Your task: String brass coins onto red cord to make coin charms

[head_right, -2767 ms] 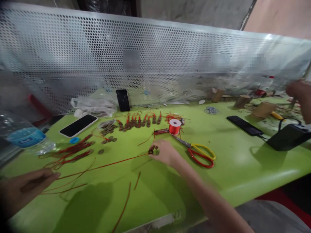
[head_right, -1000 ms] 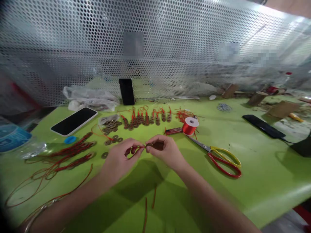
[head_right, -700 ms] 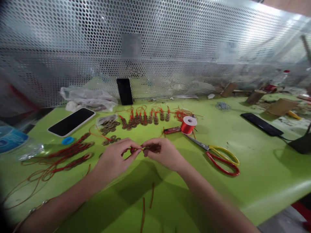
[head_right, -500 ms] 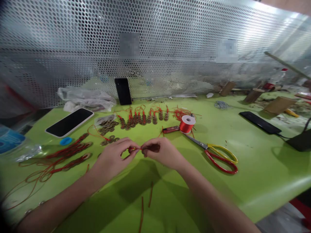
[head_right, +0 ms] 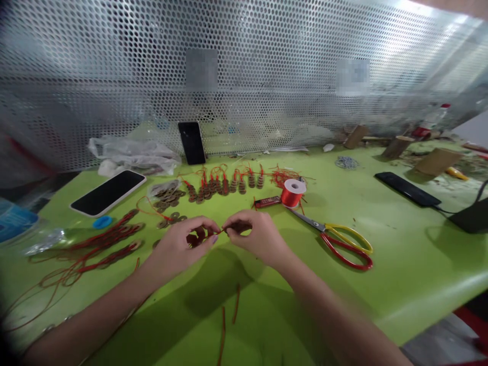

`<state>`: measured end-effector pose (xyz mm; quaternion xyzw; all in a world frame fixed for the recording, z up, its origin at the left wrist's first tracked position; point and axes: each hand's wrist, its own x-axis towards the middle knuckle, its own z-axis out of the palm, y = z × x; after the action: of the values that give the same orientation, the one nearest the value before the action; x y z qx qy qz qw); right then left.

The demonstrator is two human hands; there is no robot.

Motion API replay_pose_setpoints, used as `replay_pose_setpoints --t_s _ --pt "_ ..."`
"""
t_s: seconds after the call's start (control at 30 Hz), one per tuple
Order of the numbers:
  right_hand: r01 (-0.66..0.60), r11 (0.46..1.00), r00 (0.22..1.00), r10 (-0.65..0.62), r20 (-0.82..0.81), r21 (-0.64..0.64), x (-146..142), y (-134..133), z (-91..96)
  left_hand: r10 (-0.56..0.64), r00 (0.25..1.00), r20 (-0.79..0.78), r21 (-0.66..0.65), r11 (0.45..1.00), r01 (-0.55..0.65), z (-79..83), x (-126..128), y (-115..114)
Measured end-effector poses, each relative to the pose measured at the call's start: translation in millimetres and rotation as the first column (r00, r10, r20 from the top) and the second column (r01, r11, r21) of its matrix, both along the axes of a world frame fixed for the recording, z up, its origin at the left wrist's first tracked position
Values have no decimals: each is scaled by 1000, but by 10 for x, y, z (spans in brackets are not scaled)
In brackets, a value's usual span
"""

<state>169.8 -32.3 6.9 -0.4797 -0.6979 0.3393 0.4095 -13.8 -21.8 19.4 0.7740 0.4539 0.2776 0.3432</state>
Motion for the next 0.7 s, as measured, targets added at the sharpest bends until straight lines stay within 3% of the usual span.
replay_pose_setpoints --t_s 0.1,0.2,0.3,0.57,0.7 --pt "-16 997 1000 14 23 81 -2 -12 3 5 985 172 -231 972 35 -24 -6 36" --pt "-38 990 999 34 38 135 -2 -21 1 52 942 332 -477 871 120 -40 -3 68" --pt "-57 986 998 50 48 159 0 -27 9 105 920 377 -587 796 149 -31 3 73" --pt "-65 984 995 51 87 169 -6 -35 22 72 949 307 -479 873 88 -34 -9 73" --pt "-50 996 997 46 59 67 -17 -41 3 0 995 104 -162 987 17 -6 -18 58"
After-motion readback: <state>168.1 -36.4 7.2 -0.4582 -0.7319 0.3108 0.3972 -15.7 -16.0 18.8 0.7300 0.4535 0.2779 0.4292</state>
